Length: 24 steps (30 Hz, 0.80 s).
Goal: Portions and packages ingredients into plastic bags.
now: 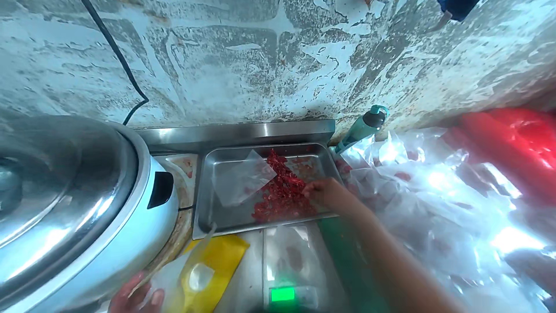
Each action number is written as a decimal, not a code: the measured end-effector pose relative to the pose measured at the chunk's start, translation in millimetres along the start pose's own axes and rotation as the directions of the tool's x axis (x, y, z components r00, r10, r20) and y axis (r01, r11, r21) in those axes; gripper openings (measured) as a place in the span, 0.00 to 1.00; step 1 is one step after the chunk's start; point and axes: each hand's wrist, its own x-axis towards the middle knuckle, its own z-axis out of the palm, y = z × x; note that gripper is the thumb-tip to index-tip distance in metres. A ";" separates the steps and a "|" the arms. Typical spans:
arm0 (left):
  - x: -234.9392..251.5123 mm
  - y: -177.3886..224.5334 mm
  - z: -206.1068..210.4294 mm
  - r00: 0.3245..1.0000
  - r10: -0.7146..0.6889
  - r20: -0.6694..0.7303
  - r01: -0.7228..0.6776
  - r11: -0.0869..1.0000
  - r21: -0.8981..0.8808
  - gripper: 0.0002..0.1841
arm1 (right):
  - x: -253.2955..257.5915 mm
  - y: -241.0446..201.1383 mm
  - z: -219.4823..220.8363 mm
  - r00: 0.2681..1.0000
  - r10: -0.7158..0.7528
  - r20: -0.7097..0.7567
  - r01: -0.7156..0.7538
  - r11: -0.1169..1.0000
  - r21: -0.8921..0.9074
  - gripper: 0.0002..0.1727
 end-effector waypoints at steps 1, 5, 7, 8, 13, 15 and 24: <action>2.8 2.5 -0.7 0.998 -0.023 0.057 0.024 1.000 -0.008 0.31 | -14.3 -14.4 -4.5 0.999 -0.036 0.001 0.036 0.998 0.047 0.07; 7.1 6.1 2.7 0.972 -0.029 0.232 0.027 1.000 0.010 0.39 | -75.2 -60.7 -6.1 0.976 -0.215 0.045 0.205 0.964 0.168 0.07; 6.4 3.3 5.6 0.950 -0.008 0.312 0.017 1.000 -0.025 0.42 | -95.8 -67.8 5.0 0.929 -0.361 0.081 0.349 0.928 0.129 0.09; 5.8 1.9 7.0 0.939 -0.009 0.343 0.023 0.999 -0.038 0.42 | -102.0 -67.4 12.6 0.901 -0.421 0.105 0.418 0.907 0.050 0.10; -0.7 -4.6 4.9 0.956 0.000 0.293 -0.054 0.983 0.177 0.10 | -121.8 -50.7 32.4 0.859 -0.487 0.158 0.511 0.825 -0.240 0.14; -5.6 0.6 5.1 0.979 0.020 0.205 -0.073 0.964 0.257 0.08 | -128.8 -41.3 28.3 0.863 -0.505 -0.013 0.497 0.854 -0.155 0.14; -11.1 11.2 1.6 0.978 0.131 0.161 -0.190 0.873 0.448 0.13 | -81.3 14.7 23.6 0.989 0.086 -0.121 -0.083 0.996 0.032 0.10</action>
